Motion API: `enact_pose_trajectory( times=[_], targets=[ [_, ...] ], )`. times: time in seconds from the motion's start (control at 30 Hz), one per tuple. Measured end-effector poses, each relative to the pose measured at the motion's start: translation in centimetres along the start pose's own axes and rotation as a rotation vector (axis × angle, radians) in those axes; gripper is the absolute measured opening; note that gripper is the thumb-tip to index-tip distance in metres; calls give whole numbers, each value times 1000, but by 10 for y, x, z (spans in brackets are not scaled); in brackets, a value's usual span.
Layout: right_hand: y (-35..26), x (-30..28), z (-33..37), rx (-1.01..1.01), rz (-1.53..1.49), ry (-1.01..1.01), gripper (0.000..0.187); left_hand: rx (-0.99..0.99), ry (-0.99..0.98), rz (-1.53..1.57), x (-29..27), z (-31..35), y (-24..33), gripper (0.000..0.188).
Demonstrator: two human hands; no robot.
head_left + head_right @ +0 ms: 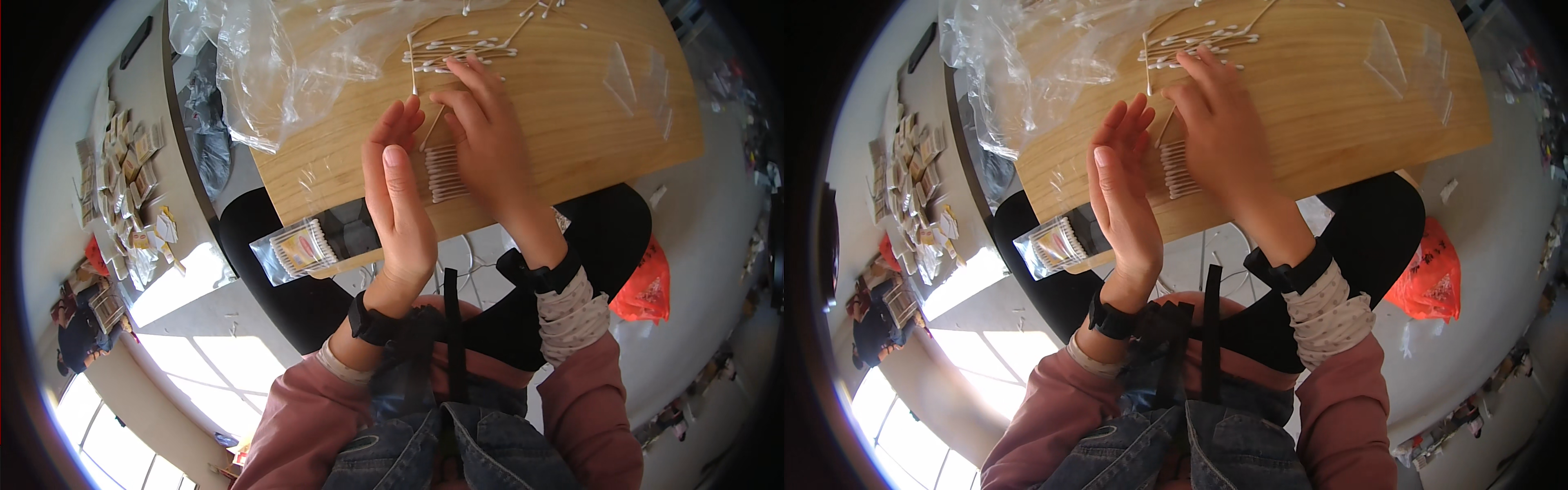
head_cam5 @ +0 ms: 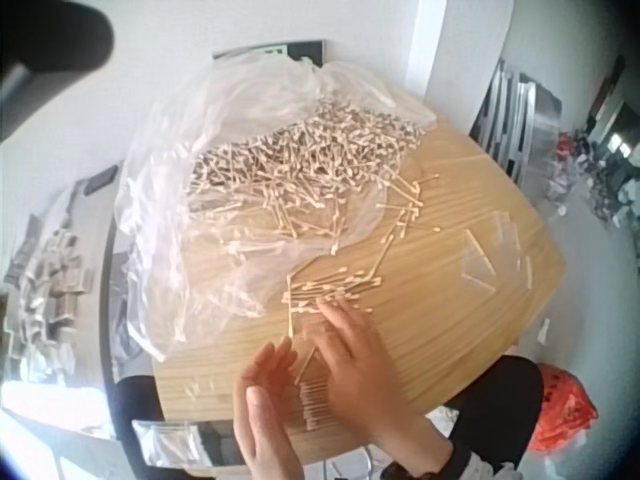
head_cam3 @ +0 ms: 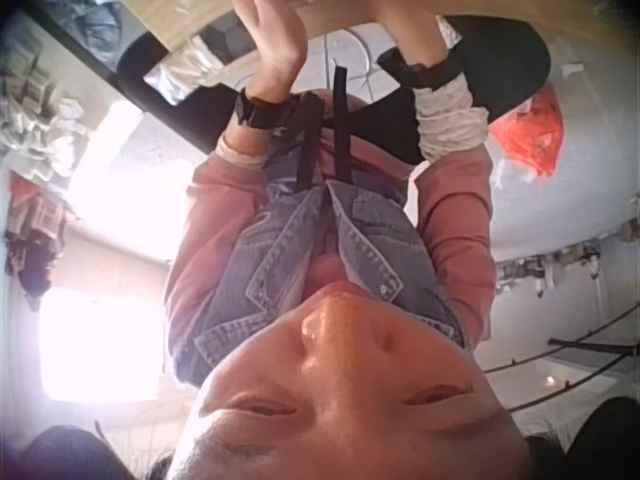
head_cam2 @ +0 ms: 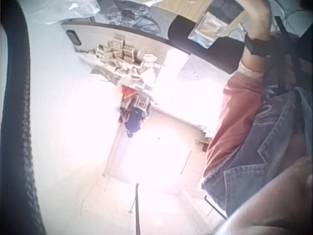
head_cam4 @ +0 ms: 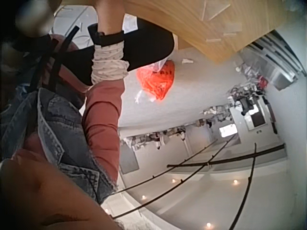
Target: Arranging and packaging cotton swabs into small boxes.
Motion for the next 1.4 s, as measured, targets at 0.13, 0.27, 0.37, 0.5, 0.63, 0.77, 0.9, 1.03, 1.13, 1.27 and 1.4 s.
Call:
enact_pose_trajectory(
  times=[0.13, 0.27, 0.37, 0.5, 0.63, 0.77, 0.9, 1.03, 1.13, 1.27, 1.4],
  targets=[
    [-6, -17, -3, -52, 59, -14, 8, -8, -34, -49, -8, -10, 6, 54],
    [-4, -23, 3, -41, 74, -24, 15, 2, -31, -23, -13, -8, 3, 54],
    [-3, -24, 7, -27, 55, -10, 14, 29, -64, -26, -2, -3, 0, 59],
    [3, -13, 9, 67, -26, 107, 20, 32, -93, 29, 13, 3, -4, 59],
    [-1, 6, 6, 60, 250, 34, 35, 9, -22, 95, 18, 8, -6, 59],
    [-8, 11, 4, 14, 188, -10, 43, 61, -15, 168, 18, 8, -11, 61],
    [-5, 12, 4, 31, 75, -14, 44, 69, -28, 172, 16, 10, -11, 61],
    [-1, -24, 4, 39, -95, 114, 41, 190, 36, -21, -8, 25, 15, 55],
    [21, -52, 2, 69, -308, 67, 34, 157, -363, -1014, 22, 37, 18, 70],
    [24, -52, 7, 69, -329, -109, 29, 106, -458, -1355, 48, 48, -4, 97],
    [15, -52, 7, 14, -147, -168, 27, 69, -450, -1341, 50, 41, -15, 101]
  ],
)
Point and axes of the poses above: each hand's wrist, its own z-axis away from the middle knuckle, its own x-axis out of the palm, y = z × x, the point moved 8 cm from there along -z, towards the middle knuckle, and after that the axes turned 11 degrees about -y, right-handed, at the moved point
